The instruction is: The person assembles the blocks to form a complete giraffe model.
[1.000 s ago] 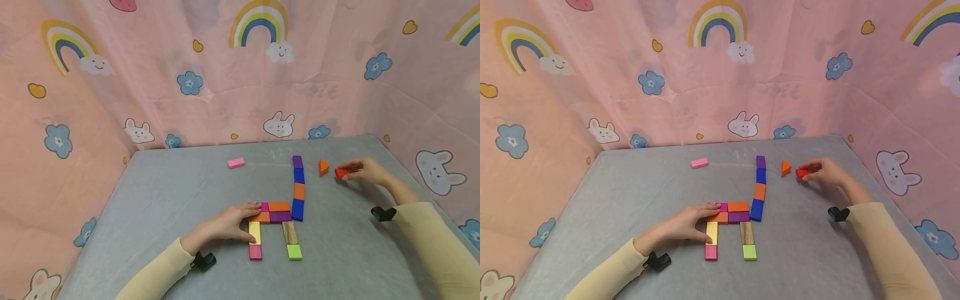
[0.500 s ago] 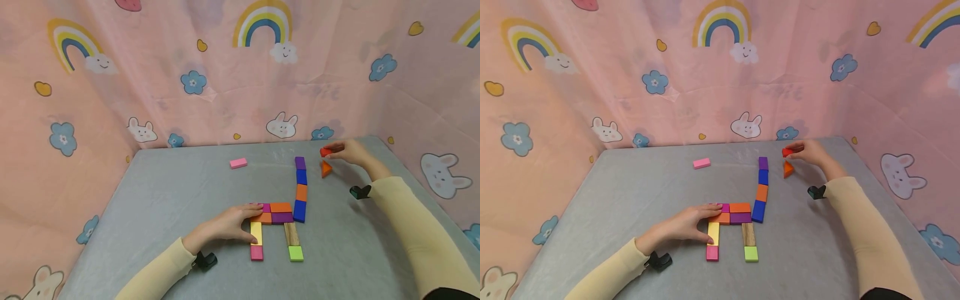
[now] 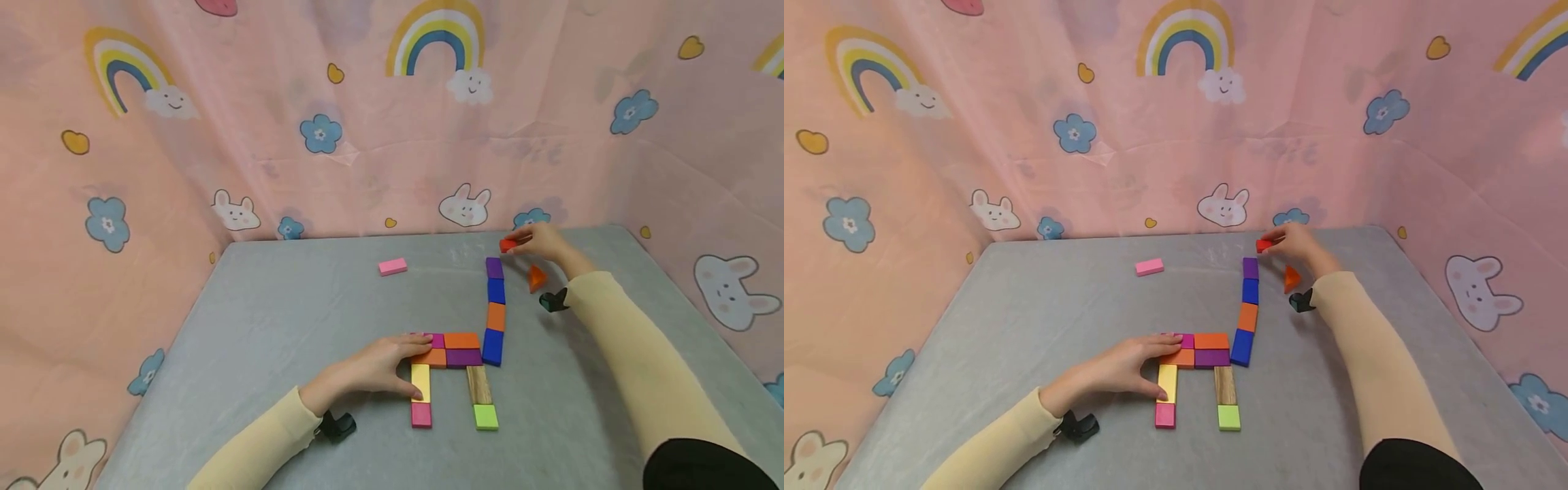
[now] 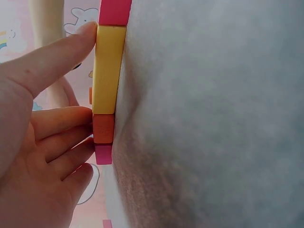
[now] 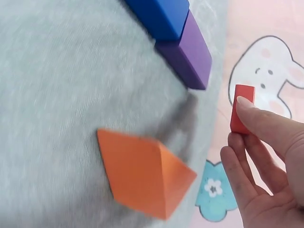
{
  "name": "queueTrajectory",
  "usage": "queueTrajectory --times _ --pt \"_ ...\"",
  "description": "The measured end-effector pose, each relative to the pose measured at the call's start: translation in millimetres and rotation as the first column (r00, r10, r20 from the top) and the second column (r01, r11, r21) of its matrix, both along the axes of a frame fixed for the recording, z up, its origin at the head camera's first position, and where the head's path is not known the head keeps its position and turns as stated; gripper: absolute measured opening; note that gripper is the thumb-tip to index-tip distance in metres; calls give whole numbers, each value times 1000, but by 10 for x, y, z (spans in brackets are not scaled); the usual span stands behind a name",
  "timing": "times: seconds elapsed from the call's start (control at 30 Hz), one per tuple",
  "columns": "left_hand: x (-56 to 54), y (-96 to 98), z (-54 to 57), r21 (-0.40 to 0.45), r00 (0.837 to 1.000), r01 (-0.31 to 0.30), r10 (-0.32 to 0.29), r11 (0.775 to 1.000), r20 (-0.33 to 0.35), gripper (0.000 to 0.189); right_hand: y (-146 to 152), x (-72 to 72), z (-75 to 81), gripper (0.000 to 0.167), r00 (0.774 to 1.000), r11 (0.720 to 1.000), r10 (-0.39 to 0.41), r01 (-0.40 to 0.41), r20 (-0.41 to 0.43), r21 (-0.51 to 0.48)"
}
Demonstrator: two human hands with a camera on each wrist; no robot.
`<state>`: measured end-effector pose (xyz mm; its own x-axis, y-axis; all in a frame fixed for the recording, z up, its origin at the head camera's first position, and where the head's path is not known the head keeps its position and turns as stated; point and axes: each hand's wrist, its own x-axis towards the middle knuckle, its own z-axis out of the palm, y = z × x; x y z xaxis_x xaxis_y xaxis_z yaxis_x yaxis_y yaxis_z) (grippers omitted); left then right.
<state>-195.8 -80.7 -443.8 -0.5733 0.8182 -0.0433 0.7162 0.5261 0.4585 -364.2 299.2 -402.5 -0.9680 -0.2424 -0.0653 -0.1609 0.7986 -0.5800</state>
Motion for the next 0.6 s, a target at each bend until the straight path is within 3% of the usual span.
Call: queueTrajectory --times 0.4,0.6 --pt "3 8 14 -10 1000 3 -3 1000 -10 79 -125 -136 -243 46 995 991 -81 86 56 -104" --pt "4 7 25 -13 1000 5 -5 1000 -12 79 -158 -142 -274 42 995 993 -68 75 75 -92"
